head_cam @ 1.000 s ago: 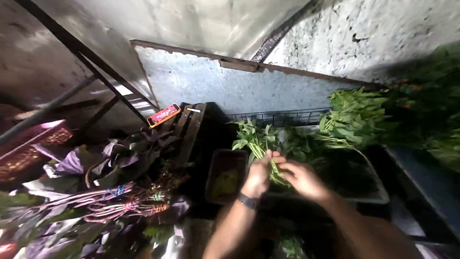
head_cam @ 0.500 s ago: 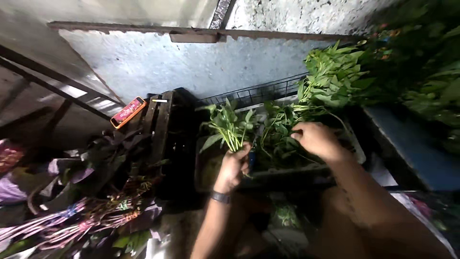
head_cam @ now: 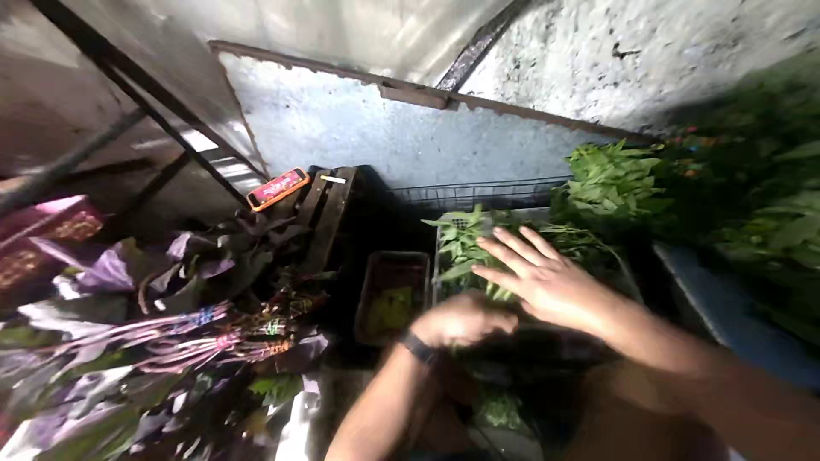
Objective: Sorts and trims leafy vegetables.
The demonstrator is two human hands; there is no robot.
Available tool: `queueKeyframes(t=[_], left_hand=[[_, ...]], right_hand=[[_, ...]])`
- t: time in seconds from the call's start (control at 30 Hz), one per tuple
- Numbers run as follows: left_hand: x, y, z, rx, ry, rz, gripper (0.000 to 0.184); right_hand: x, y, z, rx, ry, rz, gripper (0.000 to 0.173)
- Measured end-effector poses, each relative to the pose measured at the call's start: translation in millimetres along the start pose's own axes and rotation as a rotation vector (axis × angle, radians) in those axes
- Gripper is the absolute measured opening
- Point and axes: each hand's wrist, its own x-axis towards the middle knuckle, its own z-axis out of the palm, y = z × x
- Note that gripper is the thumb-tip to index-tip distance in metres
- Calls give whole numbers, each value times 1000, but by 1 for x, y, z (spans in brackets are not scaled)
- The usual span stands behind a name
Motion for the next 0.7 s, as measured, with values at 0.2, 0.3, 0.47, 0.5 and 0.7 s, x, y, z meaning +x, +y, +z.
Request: queueKeyframes(t=[0.2, 0.3, 0.47, 0.5, 0.7], left_hand=[[-24, 98, -26, 877, 437, 375, 38], [-27, 143, -40, 1131, 601, 360, 59], [-55, 192, -51, 1242, 684, 456, 59], [-60, 197, -53, 1312, 712, 498, 50], [-95, 203, -59, 1568, 699, 907, 32]], right_hand=[[6, 31, -62, 409, 63, 322, 17], [13, 30, -74, 488, 206, 487, 32], [23, 4, -98, 441, 375, 491, 44], [24, 0, -107, 490, 333, 464, 43], [47, -9, -176, 762, -118, 212, 35]])
